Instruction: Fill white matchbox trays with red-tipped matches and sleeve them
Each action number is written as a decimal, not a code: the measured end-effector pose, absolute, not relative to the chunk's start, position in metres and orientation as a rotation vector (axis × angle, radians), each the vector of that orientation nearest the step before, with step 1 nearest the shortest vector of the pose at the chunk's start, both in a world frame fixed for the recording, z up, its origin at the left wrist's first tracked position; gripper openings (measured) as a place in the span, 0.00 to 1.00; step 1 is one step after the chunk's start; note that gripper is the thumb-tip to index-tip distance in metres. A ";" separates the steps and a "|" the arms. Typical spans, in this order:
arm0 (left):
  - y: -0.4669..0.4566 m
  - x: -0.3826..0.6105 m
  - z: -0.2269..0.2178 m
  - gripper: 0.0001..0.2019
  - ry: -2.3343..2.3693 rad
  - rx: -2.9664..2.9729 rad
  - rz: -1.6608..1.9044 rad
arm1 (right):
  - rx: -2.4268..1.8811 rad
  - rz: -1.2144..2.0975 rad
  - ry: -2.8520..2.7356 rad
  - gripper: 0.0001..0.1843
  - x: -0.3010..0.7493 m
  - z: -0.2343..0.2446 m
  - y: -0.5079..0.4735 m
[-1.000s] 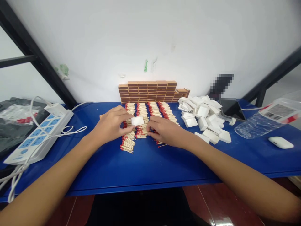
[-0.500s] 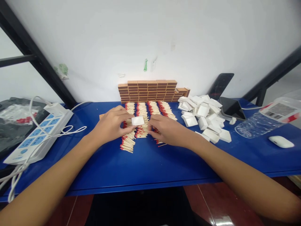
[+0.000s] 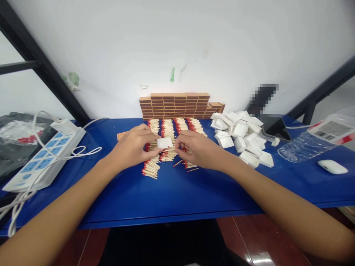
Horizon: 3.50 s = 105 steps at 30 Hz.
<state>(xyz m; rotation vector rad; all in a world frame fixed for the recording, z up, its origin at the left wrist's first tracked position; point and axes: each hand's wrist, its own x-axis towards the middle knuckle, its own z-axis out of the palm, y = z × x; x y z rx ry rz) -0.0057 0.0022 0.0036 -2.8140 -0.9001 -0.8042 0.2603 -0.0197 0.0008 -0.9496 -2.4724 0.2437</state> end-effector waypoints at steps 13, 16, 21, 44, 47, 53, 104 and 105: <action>0.001 -0.006 0.007 0.14 -0.920 -2.842 -0.804 | -0.993 0.285 -2.381 0.04 0.265 0.008 -0.017; -0.002 -0.001 0.007 0.12 -0.888 -2.884 -0.842 | -0.994 0.253 -2.392 0.03 0.265 0.005 -0.016; -0.005 0.005 0.006 0.15 -0.853 -2.942 -0.897 | -0.995 0.243 -2.444 0.03 0.263 0.002 -0.016; -0.008 0.007 0.005 0.14 -0.805 -2.978 -0.972 | -0.984 0.400 -2.435 0.04 0.258 0.004 -0.030; -0.008 0.008 0.004 0.13 -0.802 -2.972 -0.980 | -0.979 0.406 -2.426 0.04 0.253 0.001 -0.033; -0.006 0.007 0.002 0.16 -0.772 -2.970 -1.008 | -0.999 0.382 -2.407 0.03 0.256 0.005 -0.031; -0.006 0.005 0.006 0.14 -0.756 -2.859 -1.005 | -0.985 -0.079 -2.446 0.09 0.250 -0.010 -0.030; -0.006 0.005 0.006 0.14 -0.771 -2.861 -0.994 | -0.989 -0.075 -2.442 0.10 0.250 -0.009 -0.030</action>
